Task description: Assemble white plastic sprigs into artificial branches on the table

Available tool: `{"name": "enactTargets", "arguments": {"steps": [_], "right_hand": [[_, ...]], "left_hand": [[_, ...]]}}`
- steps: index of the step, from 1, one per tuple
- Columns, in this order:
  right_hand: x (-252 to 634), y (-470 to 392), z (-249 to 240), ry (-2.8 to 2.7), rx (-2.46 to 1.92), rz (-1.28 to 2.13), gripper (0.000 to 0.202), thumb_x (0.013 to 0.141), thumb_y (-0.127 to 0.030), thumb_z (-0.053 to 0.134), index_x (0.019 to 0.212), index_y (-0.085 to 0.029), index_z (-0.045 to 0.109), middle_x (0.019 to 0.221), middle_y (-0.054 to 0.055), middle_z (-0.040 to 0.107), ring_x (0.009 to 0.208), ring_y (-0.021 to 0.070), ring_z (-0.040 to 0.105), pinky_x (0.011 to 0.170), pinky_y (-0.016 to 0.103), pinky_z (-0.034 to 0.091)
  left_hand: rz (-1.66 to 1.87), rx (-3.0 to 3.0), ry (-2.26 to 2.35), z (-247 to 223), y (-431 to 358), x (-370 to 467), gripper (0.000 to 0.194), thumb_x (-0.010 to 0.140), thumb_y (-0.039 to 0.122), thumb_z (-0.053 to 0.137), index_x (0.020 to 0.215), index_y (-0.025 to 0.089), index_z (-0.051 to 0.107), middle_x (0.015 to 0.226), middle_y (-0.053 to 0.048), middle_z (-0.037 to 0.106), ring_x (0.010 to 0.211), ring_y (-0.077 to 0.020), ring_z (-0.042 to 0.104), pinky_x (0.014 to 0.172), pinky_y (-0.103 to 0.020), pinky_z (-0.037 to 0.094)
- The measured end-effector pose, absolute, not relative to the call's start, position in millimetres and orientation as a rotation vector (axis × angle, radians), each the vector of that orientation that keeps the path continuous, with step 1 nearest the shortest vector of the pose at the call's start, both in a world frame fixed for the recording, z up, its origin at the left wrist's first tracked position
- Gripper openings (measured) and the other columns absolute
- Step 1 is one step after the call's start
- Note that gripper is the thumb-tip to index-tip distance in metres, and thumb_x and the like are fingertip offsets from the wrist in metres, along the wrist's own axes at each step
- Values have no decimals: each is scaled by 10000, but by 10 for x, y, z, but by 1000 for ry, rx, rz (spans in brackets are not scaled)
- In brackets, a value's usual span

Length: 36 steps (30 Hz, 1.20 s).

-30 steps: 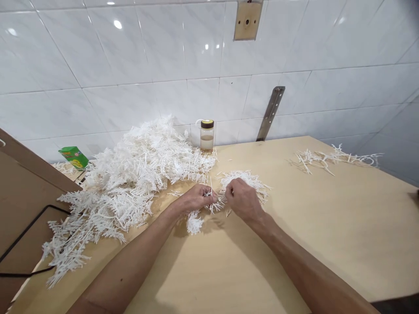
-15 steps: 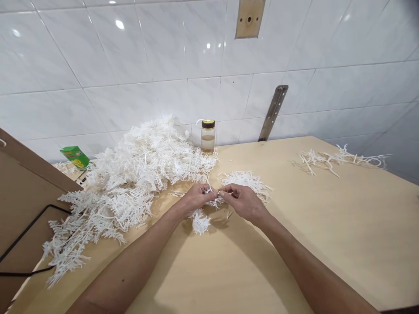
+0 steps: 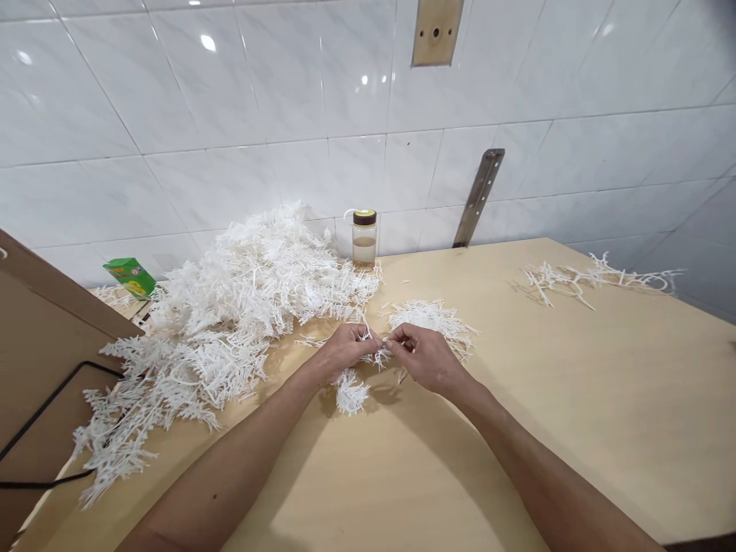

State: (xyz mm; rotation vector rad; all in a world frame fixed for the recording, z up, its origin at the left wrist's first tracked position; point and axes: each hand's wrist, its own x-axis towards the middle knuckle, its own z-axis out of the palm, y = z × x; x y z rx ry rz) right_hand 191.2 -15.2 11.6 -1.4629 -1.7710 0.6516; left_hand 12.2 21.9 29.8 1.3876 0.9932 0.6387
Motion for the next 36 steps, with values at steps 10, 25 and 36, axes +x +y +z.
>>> {"name": "enactTargets", "arguments": {"steps": [10,25,36], "right_hand": [[2079,-4,-64,-1695,-1635,-10,109,828,-182,471,758,-182,555,740,55,609,652,174,536,655,297,394],[1951,-101,69,-1510,-1372,1095,234,792,-406,628,821,-179,674,746,13,674,565,114,561,506,233,429],[1934,-76,30,-1466,-1415,797,178,781,-366,632,777,-190,652,708,10,662,618,137,573,576,254,443]], "left_hand": [[624,1601,994,240,203,138,298,727,427,686,766,137,632,645,3,577,574,-109,500,542,-230,355],[781,1426,901,128,284,152,364,685,445,773,795,127,633,701,-29,629,662,-132,575,640,-248,427],[581,1417,970,277,268,83,350,629,431,790,715,132,630,573,26,521,518,-80,415,492,-232,256]]}}
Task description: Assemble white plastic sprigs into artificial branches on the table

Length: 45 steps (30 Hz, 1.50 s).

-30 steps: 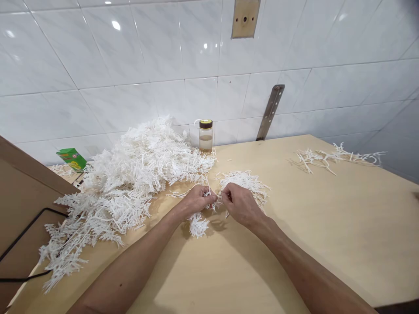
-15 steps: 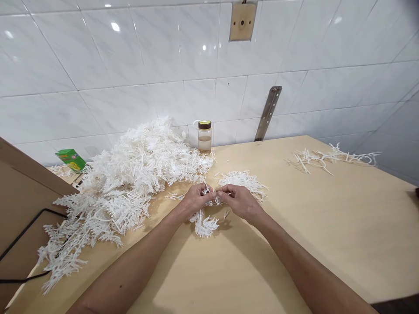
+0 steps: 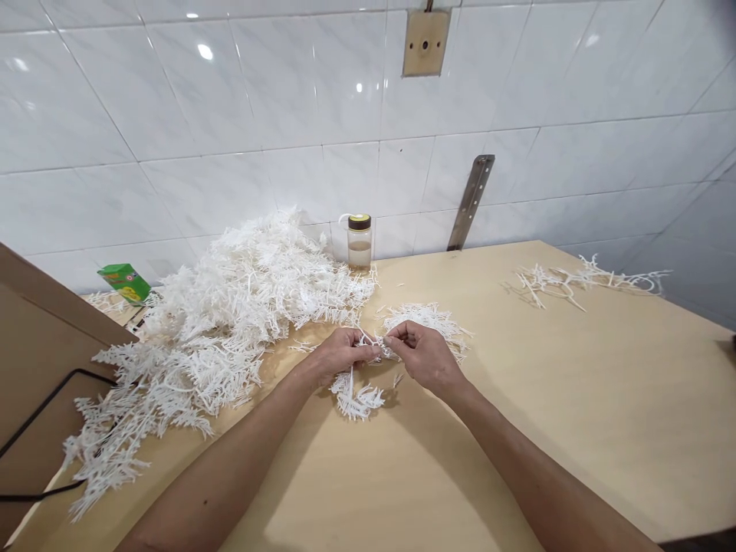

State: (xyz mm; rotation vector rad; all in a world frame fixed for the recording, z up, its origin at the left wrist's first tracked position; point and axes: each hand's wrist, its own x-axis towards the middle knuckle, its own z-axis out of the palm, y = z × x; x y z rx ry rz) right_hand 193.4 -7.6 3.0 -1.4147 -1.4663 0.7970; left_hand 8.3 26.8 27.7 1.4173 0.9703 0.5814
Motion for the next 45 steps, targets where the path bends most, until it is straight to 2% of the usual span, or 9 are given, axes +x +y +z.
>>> {"name": "enactTargets", "arguments": {"steps": [4,9,13,17,22,32,40,43,45], "right_hand": [[1909,-83,25,-1468,-1429,739,172,786,-359,624,781,-192,662,725,16,676,668,154,603,619,269,459],[1887,-127,97,-1461,-1403,905,201,768,-377,626,815,-182,640,719,18,649,542,122,542,472,241,436],[1927,-140,131,-1485,-1384,1048,304,791,-394,603,1008,-187,653,762,21,662,485,106,511,433,242,446],[1968,-136,151,-1637,-1463,882,242,803,-368,593,905,-196,728,718,25,689,561,134,568,496,242,430],[1965,-151,176,-1758,-1468,724,200,821,-325,566,821,-218,735,827,21,731,732,171,638,642,267,457],[1911,-161,138,-1834,-1431,546,169,850,-285,546,824,-212,697,779,14,704,681,152,610,649,263,437],[1971,-60,-13,-1748,-1649,32,177,838,-175,462,713,-179,586,790,77,625,684,177,557,661,303,398],[2070,-32,-6,-1625,-1680,152,126,827,-247,522,836,-179,629,783,49,642,635,166,550,666,307,411],[2096,-48,40,-1586,-1651,308,225,830,-319,551,978,-186,657,735,22,648,587,158,542,633,299,418]], "left_hand": [[644,1393,945,221,287,100,335,656,425,760,672,138,587,572,34,476,522,-77,391,504,-236,251],[630,1373,926,254,269,99,290,670,370,726,640,156,532,540,62,380,491,-67,321,494,-236,222],[577,1501,985,322,239,84,251,673,361,714,675,148,582,581,39,468,535,-88,403,516,-233,260],[579,1576,970,330,237,73,239,668,363,717,721,145,634,606,28,512,560,-94,426,523,-225,277],[566,1557,952,363,225,70,294,659,418,736,725,148,642,601,26,511,536,-83,391,500,-223,259],[550,1562,924,320,249,72,291,707,425,695,735,151,601,598,38,461,538,-83,385,515,-226,263],[540,1664,838,299,179,113,313,746,454,674,761,146,618,622,20,478,577,-96,411,534,-223,305],[588,1648,849,268,196,123,372,739,511,673,747,146,606,629,21,474,571,-90,399,529,-220,308],[606,1638,861,251,213,115,391,746,530,661,747,145,596,635,22,476,577,-91,401,536,-221,310]]}}
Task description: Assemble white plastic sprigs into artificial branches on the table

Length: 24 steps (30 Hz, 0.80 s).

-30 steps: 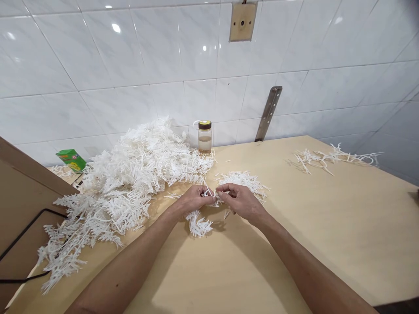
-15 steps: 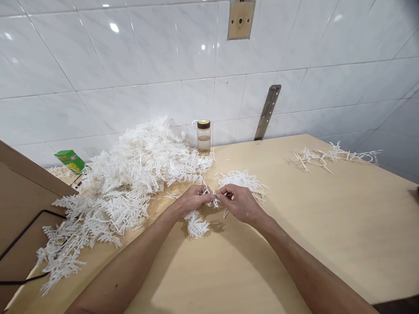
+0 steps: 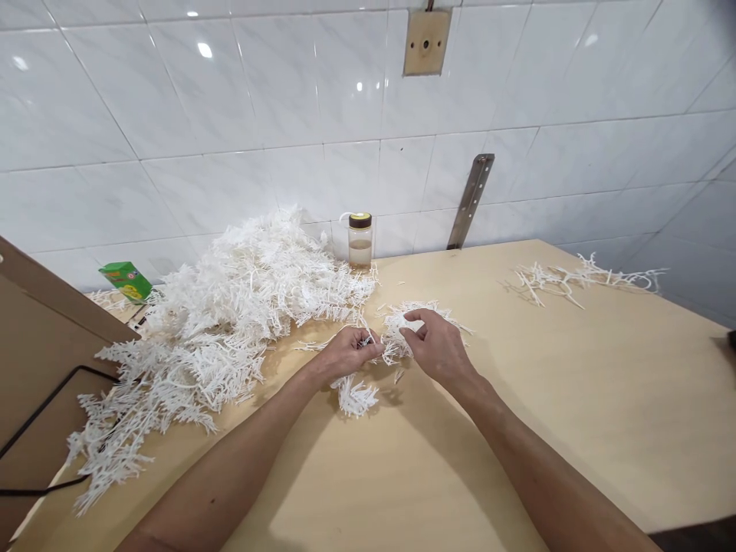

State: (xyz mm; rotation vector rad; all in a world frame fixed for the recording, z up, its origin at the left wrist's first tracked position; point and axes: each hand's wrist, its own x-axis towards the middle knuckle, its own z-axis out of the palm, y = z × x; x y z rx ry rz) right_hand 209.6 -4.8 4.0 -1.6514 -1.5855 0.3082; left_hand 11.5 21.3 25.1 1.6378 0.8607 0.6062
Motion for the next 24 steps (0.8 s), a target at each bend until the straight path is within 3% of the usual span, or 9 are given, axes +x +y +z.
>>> {"name": "enactTargets", "arguments": {"steps": [4,8,15,24], "right_hand": [[2044,-119,153,-1704,-1468,706,299,873,-418,517,963,-212,714,734,11,688,604,152,572,588,273,425],[1989,-148,184,-1725,-1354,902,238,826,-376,581,894,-203,730,822,24,727,733,167,639,642,259,470],[2024,-125,111,-1627,-1417,1026,202,761,-363,632,823,-184,702,669,5,657,440,87,487,379,198,379],[2030,-140,103,-1776,-1450,897,237,801,-397,590,797,-188,702,660,14,648,490,108,514,414,209,375]], "left_hand": [[609,1629,857,251,228,85,393,750,531,656,774,145,586,641,32,464,591,-91,394,553,-224,297],[566,1626,878,275,228,69,391,751,536,649,785,152,582,640,36,456,591,-96,396,550,-226,292],[528,1652,900,279,231,43,326,760,478,657,799,159,599,629,39,464,565,-91,401,525,-221,294],[544,1674,890,228,234,66,326,791,473,624,776,148,615,629,30,460,571,-94,402,519,-223,281]]}}
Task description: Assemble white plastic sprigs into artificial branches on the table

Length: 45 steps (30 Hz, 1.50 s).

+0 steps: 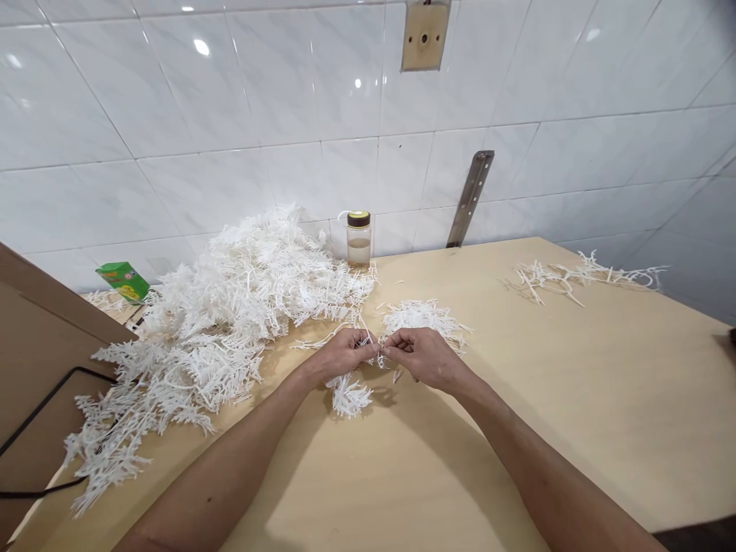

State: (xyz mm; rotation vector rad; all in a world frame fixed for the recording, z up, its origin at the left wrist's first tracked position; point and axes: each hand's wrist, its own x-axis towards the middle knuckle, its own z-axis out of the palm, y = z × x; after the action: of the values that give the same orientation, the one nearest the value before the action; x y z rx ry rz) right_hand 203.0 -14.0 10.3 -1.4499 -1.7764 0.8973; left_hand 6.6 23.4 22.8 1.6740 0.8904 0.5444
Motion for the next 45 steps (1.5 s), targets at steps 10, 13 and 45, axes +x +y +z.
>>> {"name": "enactTargets", "arguments": {"steps": [10,13,45], "right_hand": [[1922,-161,133,-1825,-1612,694,178,811,-278,499,721,-200,630,650,-4,644,524,124,551,493,236,375],[1882,-146,153,-1705,-1719,807,150,782,-263,522,733,-193,645,669,-5,661,462,110,545,462,231,377],[1945,-137,92,-1596,-1501,1092,158,771,-317,605,807,-176,664,676,-16,622,396,69,495,364,195,411]], "left_hand": [[878,2018,1077,61,186,230,207,825,274,529,659,165,584,627,4,541,602,-117,468,574,-242,330],[1001,2277,1042,-8,182,253,213,823,207,501,612,179,503,625,6,501,595,-114,440,580,-247,318],[842,1812,1100,117,236,184,378,803,498,590,645,155,575,580,32,466,572,-107,405,557,-237,317]]}}
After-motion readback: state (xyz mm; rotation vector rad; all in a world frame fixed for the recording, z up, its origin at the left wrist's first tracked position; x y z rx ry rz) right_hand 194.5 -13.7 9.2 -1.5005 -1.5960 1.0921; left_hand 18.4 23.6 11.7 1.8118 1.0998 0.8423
